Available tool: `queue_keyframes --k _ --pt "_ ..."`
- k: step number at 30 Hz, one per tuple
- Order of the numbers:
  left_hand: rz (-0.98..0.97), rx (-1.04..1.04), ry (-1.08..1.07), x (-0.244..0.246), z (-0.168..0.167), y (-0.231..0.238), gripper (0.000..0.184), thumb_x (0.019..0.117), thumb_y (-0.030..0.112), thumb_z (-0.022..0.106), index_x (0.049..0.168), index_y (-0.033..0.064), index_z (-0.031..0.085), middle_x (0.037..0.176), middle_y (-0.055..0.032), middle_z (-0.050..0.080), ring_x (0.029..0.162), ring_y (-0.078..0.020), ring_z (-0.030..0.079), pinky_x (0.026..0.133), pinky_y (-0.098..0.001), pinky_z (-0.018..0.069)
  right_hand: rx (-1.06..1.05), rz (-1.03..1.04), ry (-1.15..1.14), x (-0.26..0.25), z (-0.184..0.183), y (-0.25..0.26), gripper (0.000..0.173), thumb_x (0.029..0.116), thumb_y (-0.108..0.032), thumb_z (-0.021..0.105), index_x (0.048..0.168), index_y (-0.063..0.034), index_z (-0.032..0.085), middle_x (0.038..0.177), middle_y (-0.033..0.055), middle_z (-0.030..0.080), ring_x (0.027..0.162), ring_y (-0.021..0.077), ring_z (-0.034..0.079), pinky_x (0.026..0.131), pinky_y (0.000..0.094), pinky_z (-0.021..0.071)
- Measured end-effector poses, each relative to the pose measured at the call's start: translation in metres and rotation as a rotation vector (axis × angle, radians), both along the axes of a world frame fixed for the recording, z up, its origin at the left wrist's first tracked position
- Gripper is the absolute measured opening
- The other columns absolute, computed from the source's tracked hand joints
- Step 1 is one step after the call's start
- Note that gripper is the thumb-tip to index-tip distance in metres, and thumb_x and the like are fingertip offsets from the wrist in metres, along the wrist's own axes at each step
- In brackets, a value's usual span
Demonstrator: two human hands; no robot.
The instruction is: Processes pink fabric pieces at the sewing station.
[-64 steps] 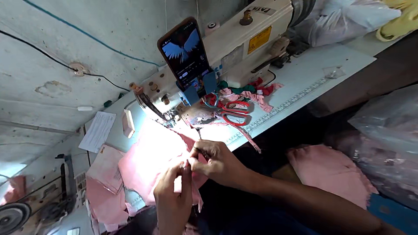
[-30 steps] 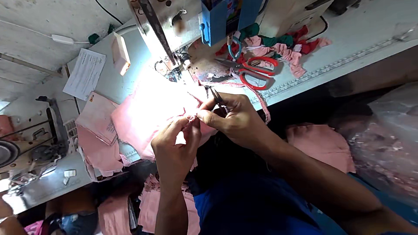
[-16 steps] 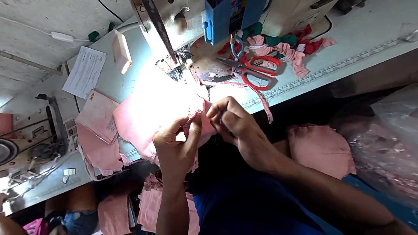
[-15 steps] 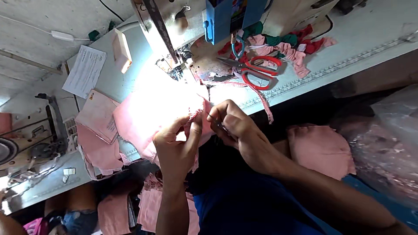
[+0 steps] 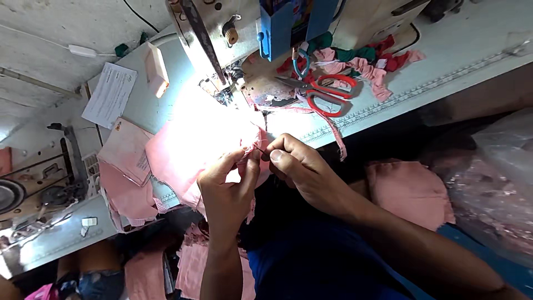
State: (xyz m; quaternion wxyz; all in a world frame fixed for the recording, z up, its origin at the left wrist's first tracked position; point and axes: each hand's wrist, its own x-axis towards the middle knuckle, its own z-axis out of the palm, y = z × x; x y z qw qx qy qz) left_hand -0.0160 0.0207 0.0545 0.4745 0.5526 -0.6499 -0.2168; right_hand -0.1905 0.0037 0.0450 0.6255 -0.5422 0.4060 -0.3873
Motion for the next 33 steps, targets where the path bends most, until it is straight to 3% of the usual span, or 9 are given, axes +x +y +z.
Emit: queue_keyframes --k 13,16,19,22,24,26,28,30,33 --pt "0.008 -0.002 -0.056 0.002 -0.002 -0.001 0.008 0.092 0.009 0.072 0.095 0.0036 0.076 0.086 0.0021 0.073 0.076 -0.0021 0.068 0.069 -0.0208 0.0597 0.069 -0.015 -0.041 0.007 0.002 -0.007 0.017 0.1068 -0.025 0.049 0.102 -0.013 0.06 0.065 -0.0005 0.05 0.05 0.0056 0.043 0.045 0.0176 0.0326" --pt "-0.016 0.0 -0.01 0.003 -0.001 -0.002 0.009 0.0926 0.008 0.071 0.097 0.0024 0.076 0.087 0.0019 0.073 0.076 -0.0028 0.068 0.069 -0.0211 0.06 0.169 0.009 -0.312 0.011 -0.008 -0.008 0.016 0.1068 -0.02 0.049 0.096 -0.0109 0.056 0.063 -0.0005 0.044 0.047 0.0036 0.037 0.044 0.0157 0.03" --pt "-0.053 0.008 0.067 0.003 -0.001 -0.003 0.009 0.0931 0.006 0.07 0.099 0.0009 0.075 0.086 0.0012 0.073 0.075 -0.0041 0.069 0.069 -0.0225 0.0609 0.309 0.039 -0.621 0.013 -0.014 -0.008 0.025 0.1098 -0.025 0.042 0.091 -0.0147 0.054 0.06 -0.0057 0.038 0.045 -0.0007 0.032 0.043 0.0131 0.0292" --pt "-0.035 0.02 0.085 0.003 -0.001 -0.002 0.007 0.0917 0.006 0.071 0.096 0.0018 0.075 0.084 0.0017 0.073 0.073 -0.0044 0.069 0.068 -0.0228 0.0609 0.137 -0.051 -0.415 0.008 -0.013 -0.008 0.021 0.1074 -0.03 0.043 0.102 -0.0159 0.059 0.064 -0.0066 0.042 0.047 -0.0003 0.034 0.044 0.0138 0.0302" --pt "-0.009 -0.001 0.025 0.004 -0.002 -0.001 0.008 0.0918 0.008 0.07 0.093 0.0021 0.075 0.082 0.0022 0.072 0.073 -0.0025 0.068 0.069 -0.0215 0.0605 -0.135 -0.12 -0.09 0.004 -0.01 -0.011 0.023 0.1001 -0.035 0.062 0.112 -0.0149 0.061 0.073 -0.0078 0.054 0.055 -0.0012 0.047 0.049 0.0147 0.0408" --pt "0.015 -0.05 -0.041 0.004 -0.003 -0.001 0.011 0.0902 0.009 0.069 0.091 0.0 0.076 0.083 0.0004 0.073 0.077 -0.0007 0.068 0.072 -0.0191 0.0597 -0.306 -0.172 0.133 0.008 -0.005 -0.016 0.027 0.0935 -0.036 0.071 0.107 -0.0129 0.068 0.07 -0.0094 0.057 0.055 -0.0035 0.046 0.05 0.0146 0.0402" --pt "0.036 -0.087 -0.098 0.006 -0.006 0.0 0.013 0.0907 0.012 0.071 0.091 0.0001 0.077 0.086 -0.0012 0.075 0.08 -0.0015 0.07 0.074 -0.0192 0.0599 -0.363 -0.145 0.235 0.012 -0.005 -0.022 0.023 0.0976 -0.035 0.066 0.1 -0.0124 0.072 0.071 -0.0072 0.059 0.058 -0.0022 0.048 0.054 0.0165 0.0419" --pt "0.03 -0.11 -0.106 0.01 -0.009 0.0 0.015 0.0916 0.014 0.072 0.092 0.001 0.078 0.088 -0.0009 0.076 0.082 -0.0024 0.071 0.075 -0.0198 0.0604 -0.323 -0.122 0.183 0.015 -0.007 -0.027 0.022 0.0996 -0.029 0.063 0.095 -0.0089 0.07 0.073 -0.004 0.06 0.063 -0.001 0.052 0.058 0.0172 0.0434" --pt "0.021 -0.121 0.017 0.006 -0.016 0.001 0.014 0.0911 0.013 0.072 0.093 0.0012 0.078 0.086 0.001 0.075 0.078 -0.0027 0.07 0.073 -0.0197 0.0604 0.005 -0.196 -0.203 0.03 -0.013 -0.027 0.007 0.0936 -0.011 0.064 0.088 -0.008 0.063 0.071 -0.0057 0.055 0.06 -0.0011 0.049 0.055 0.015 0.04"
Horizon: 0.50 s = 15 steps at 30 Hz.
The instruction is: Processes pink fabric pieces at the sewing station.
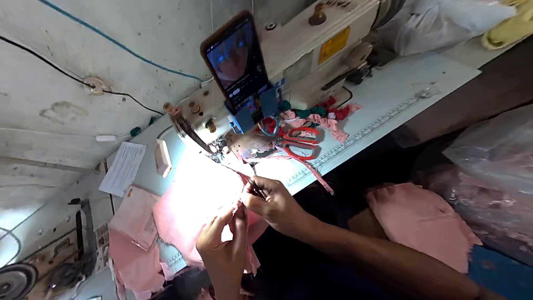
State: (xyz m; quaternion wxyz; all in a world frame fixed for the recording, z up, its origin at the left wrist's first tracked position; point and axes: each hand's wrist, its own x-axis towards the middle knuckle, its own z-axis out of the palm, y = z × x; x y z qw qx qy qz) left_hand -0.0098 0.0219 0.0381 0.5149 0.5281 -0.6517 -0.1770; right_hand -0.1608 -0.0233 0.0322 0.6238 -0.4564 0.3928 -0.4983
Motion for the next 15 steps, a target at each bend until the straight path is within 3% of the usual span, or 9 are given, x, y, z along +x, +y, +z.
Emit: queue_keyframes --k 2,4,5,9,15 --pt "0.012 0.032 0.24 -0.006 -0.009 0.001 0.008 0.0911 0.007 0.071 0.093 0.0015 0.077 0.085 0.0001 0.076 0.076 -0.0057 0.072 0.071 -0.0219 0.0616 0.193 -0.08 -0.278 0.012 -0.001 0.005 0.006 0.0927 -0.002 0.062 0.089 -0.0072 0.061 0.069 -0.0047 0.056 0.053 0.0001 0.047 0.048 0.0157 0.0388" --pt "0.046 0.099 0.408 -0.009 -0.014 0.001 0.007 0.0921 0.005 0.069 0.093 0.0033 0.077 0.083 0.0004 0.076 0.074 -0.0061 0.072 0.069 -0.0222 0.0616 0.14 -0.08 -0.212 0.015 -0.005 0.007 0.004 0.093 -0.005 0.061 0.09 -0.0081 0.06 0.069 -0.0058 0.054 0.054 -0.0007 0.046 0.049 0.0151 0.0387" --pt "0.058 0.129 0.415 -0.008 -0.014 0.001 0.008 0.0925 0.006 0.069 0.092 0.0034 0.076 0.081 0.0013 0.075 0.071 -0.0049 0.071 0.067 -0.021 0.0608 0.059 -0.046 -0.082 0.013 -0.007 0.008 0.004 0.0936 -0.011 0.061 0.091 -0.0086 0.06 0.071 -0.0061 0.053 0.058 -0.0005 0.047 0.052 0.0157 0.0398" --pt "0.053 0.16 0.245 0.0 -0.007 0.005 0.009 0.0901 0.006 0.067 0.094 0.0011 0.073 0.08 0.0032 0.073 0.069 -0.0017 0.068 0.065 -0.0177 0.0591 -0.138 0.116 0.257 -0.001 -0.009 0.003 0.033 0.0977 -0.043 0.064 0.094 -0.0107 0.065 0.073 -0.0054 0.056 0.064 0.0001 0.051 0.058 0.0187 0.0425" --pt "-0.043 0.216 0.249 0.0 -0.006 0.008 0.015 0.0987 0.015 0.063 0.103 0.001 0.067 0.085 0.0035 0.071 0.076 -0.0024 0.069 0.07 -0.0189 0.0592 -0.315 0.158 0.267 -0.002 -0.009 -0.003 0.029 0.1057 -0.029 0.055 0.092 -0.0047 0.063 0.073 -0.0006 0.054 0.065 0.0016 0.051 0.059 0.0179 0.0412"
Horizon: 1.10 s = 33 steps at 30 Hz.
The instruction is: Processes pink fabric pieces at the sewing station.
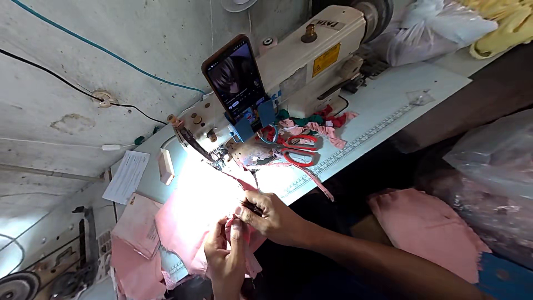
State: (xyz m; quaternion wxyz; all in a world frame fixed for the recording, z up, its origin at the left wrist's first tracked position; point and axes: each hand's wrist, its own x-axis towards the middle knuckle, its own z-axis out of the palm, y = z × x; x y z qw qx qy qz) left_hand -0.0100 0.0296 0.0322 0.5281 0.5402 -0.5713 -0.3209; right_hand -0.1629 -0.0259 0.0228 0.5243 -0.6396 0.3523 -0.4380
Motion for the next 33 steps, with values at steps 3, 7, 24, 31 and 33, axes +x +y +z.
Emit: queue_keyframes --k 3,7,24,31,33 --pt "-0.029 -0.017 0.028 0.003 -0.001 0.001 0.019 0.0981 0.024 0.069 0.103 0.006 0.066 0.083 0.0063 0.071 0.073 -0.0012 0.068 0.067 -0.0182 0.0591 -0.053 0.011 -0.025 0.001 0.001 0.007 0.027 0.1062 -0.025 0.055 0.094 -0.0026 0.063 0.074 0.0011 0.055 0.066 0.0019 0.05 0.06 0.0166 0.0409" --pt "0.047 -0.173 0.05 -0.003 -0.006 0.005 0.007 0.0996 0.016 0.067 0.096 0.0103 0.07 0.078 0.0071 0.07 0.067 -0.0018 0.066 0.063 -0.0178 0.0583 -0.029 -0.011 -0.163 0.001 -0.003 0.008 0.022 0.1043 -0.02 0.058 0.09 -0.0035 0.062 0.073 -0.0022 0.055 0.066 -0.0015 0.05 0.06 0.0147 0.0404" --pt "0.062 -0.038 0.033 -0.01 0.013 -0.006 0.01 0.0993 0.008 0.063 0.101 0.0028 0.072 0.079 0.004 0.07 0.067 -0.0027 0.065 0.06 -0.0191 0.0571 0.437 0.089 -0.177 -0.015 0.011 0.036 0.03 0.1104 -0.031 0.036 0.098 -0.0147 0.058 0.067 -0.0042 0.044 0.051 0.0024 0.037 0.047 0.0164 0.029" --pt "0.053 -0.092 -0.067 -0.01 0.011 -0.005 0.01 0.0981 0.005 0.064 0.103 -0.0004 0.072 0.084 0.0014 0.071 0.071 -0.004 0.067 0.065 -0.0204 0.0588 0.447 0.068 -0.171 -0.013 0.011 0.031 0.03 0.1103 -0.031 0.039 0.091 -0.0145 0.055 0.065 -0.0031 0.043 0.049 0.0035 0.035 0.046 0.0174 0.028" --pt "0.053 -0.096 -0.086 -0.01 0.01 -0.006 0.01 0.0977 0.006 0.066 0.103 -0.0002 0.073 0.085 0.0011 0.072 0.073 -0.0043 0.068 0.067 -0.0209 0.0595 0.437 0.062 -0.164 -0.013 0.011 0.031 0.029 0.1101 -0.03 0.039 0.092 -0.0142 0.056 0.064 -0.0031 0.042 0.049 0.0037 0.035 0.046 0.0176 0.0275"
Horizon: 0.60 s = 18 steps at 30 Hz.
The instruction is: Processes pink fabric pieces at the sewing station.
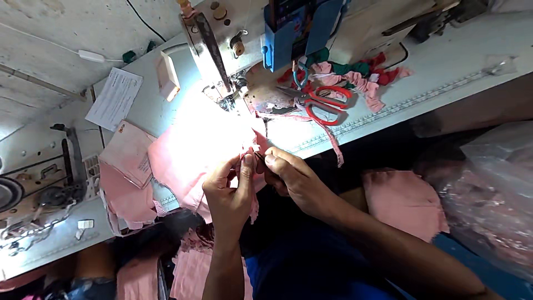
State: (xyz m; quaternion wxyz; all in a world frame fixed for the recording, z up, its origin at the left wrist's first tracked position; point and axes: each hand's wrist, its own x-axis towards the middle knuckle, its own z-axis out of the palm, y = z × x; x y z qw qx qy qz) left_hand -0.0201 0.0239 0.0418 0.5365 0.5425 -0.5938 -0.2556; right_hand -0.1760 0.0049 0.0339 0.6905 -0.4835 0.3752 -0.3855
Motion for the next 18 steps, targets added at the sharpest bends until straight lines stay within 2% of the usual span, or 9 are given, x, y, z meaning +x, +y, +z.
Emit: queue_keyframes --k 5,8,11,14,16,18 --pt "-0.004 -0.009 -0.012 -0.0013 -0.0017 -0.0003 0.011 0.0978 0.006 0.065 0.101 -0.0026 0.072 0.084 -0.0016 0.072 0.073 -0.007 0.069 0.068 -0.0243 0.0616 -0.007 -0.008 0.034 0.0006 -0.0003 -0.0018 0.031 0.1098 -0.032 0.041 0.091 -0.0141 0.057 0.064 -0.0041 0.043 0.05 0.0046 0.037 0.047 0.0189 0.0299" --pt "0.001 -0.019 -0.042 -0.0012 -0.0004 -0.002 0.013 0.0967 0.005 0.065 0.097 -0.0055 0.073 0.082 -0.0036 0.073 0.074 -0.007 0.07 0.07 -0.0239 0.0624 -0.044 -0.027 0.095 0.0031 0.0006 -0.0042 0.029 0.1086 -0.032 0.043 0.092 -0.0141 0.059 0.066 -0.0064 0.044 0.055 0.0036 0.041 0.051 0.0206 0.0346" --pt "0.004 -0.034 -0.08 -0.0006 0.0011 -0.0032 0.014 0.0972 0.007 0.065 0.097 -0.0039 0.073 0.082 -0.0019 0.073 0.073 -0.0058 0.071 0.07 -0.0227 0.0627 -0.132 -0.085 0.138 0.0062 -0.0021 -0.0064 0.026 0.107 -0.029 0.047 0.092 -0.0132 0.06 0.067 -0.0078 0.046 0.057 0.0011 0.044 0.053 0.0188 0.0366" --pt "-0.016 -0.044 -0.095 0.0001 -0.001 -0.0026 0.015 0.0971 0.01 0.065 0.097 -0.0023 0.073 0.083 -0.0004 0.073 0.073 -0.005 0.071 0.07 -0.0216 0.0624 -0.274 -0.154 0.023 0.0081 -0.0071 -0.005 0.025 0.1069 -0.022 0.045 0.087 -0.0116 0.057 0.066 -0.0079 0.044 0.056 -0.0013 0.042 0.052 0.0162 0.0344" --pt "-0.013 -0.043 -0.099 -0.0001 -0.0039 -0.0022 0.017 0.0975 0.012 0.065 0.097 -0.0022 0.074 0.082 0.0002 0.073 0.072 -0.004 0.07 0.068 -0.0207 0.062 -0.28 -0.184 -0.046 0.0074 -0.005 -0.0045 0.024 0.107 -0.022 0.043 0.091 -0.0114 0.058 0.067 -0.0091 0.044 0.057 -0.0024 0.041 0.052 0.0152 0.0335" --pt "0.004 -0.045 -0.101 0.0008 -0.0057 -0.0008 0.017 0.0972 0.012 0.065 0.097 -0.0027 0.073 0.081 0.0003 0.073 0.072 -0.0031 0.07 0.069 -0.0196 0.0614 -0.263 -0.21 0.02 0.0047 -0.0033 -0.0071 0.028 0.1055 -0.036 0.051 0.102 -0.0107 0.061 0.074 -0.0088 0.05 0.061 -0.0023 0.046 0.055 0.016 0.0385"
